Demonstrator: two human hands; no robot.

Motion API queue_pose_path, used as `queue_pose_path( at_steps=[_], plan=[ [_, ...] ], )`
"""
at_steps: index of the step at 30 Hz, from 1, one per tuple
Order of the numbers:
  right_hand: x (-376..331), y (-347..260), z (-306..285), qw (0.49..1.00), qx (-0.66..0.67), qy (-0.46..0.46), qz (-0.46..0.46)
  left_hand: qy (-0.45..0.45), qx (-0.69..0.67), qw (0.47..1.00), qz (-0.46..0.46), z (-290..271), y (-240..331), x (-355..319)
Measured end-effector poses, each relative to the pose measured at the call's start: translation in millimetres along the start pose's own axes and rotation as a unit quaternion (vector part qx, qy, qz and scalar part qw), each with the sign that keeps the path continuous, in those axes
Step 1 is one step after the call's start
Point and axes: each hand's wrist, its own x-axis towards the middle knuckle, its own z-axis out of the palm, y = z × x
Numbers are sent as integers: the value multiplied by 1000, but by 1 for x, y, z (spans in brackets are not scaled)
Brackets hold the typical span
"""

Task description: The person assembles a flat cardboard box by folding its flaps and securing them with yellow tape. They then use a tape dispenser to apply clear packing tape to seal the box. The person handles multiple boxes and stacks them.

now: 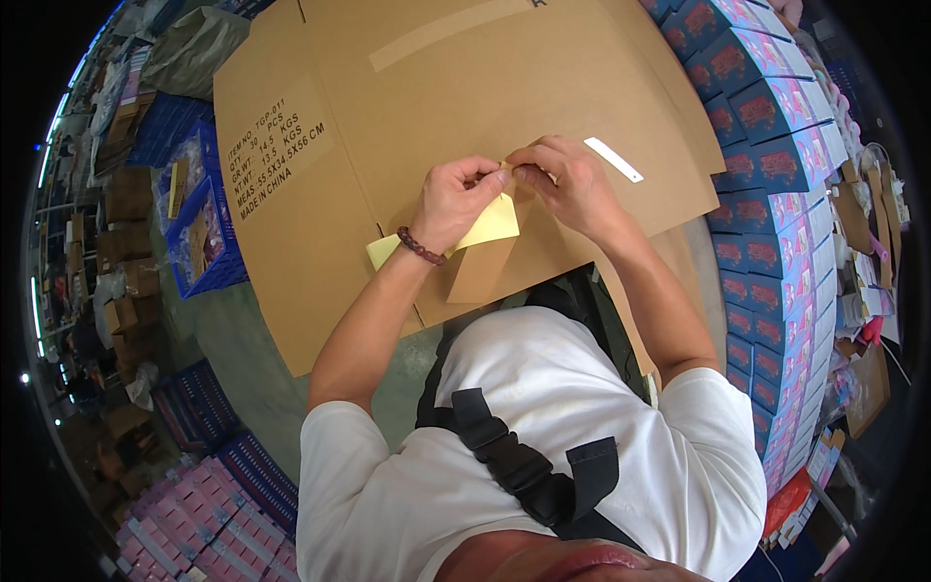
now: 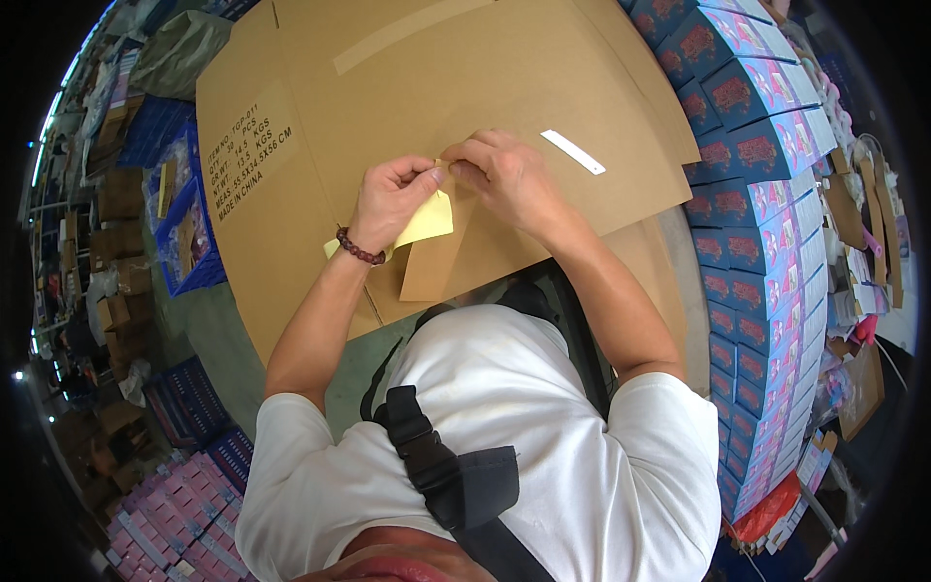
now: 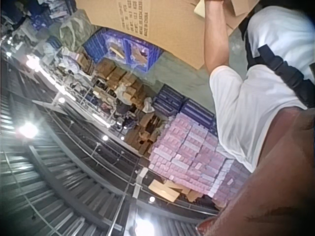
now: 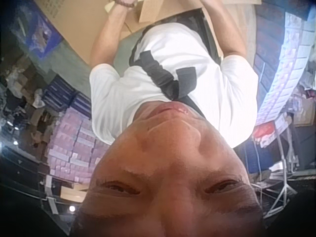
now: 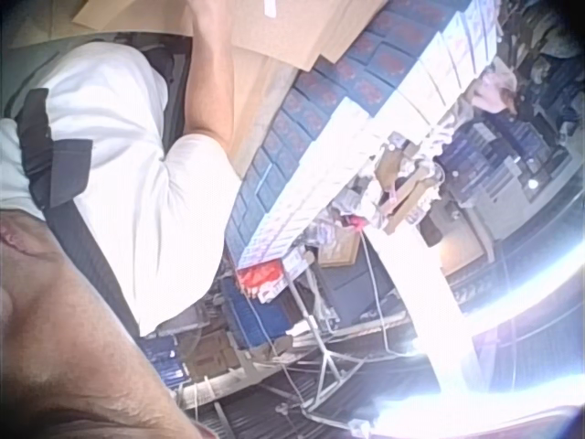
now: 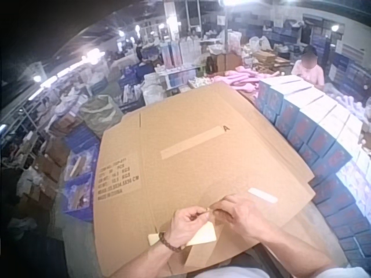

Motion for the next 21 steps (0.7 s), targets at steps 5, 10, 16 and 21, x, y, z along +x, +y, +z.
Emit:
queue_pose_path(
  at_steps=[5,10,16,21],
  plan=[
    [1,-2,-2,1000,24,7,-13,28,-86,996,13,0,1,0],
    [2,-1,-5,998,63,-17,23,11,-28,999,12,-4,0,2],
    [1,-1,-8,998,32,-49,37,-21,-4,1000,8,-9,-1,10],
    [1,2,-9,998,23,-50,24,-29,10,999,11,-9,-2,13]
  ],
)
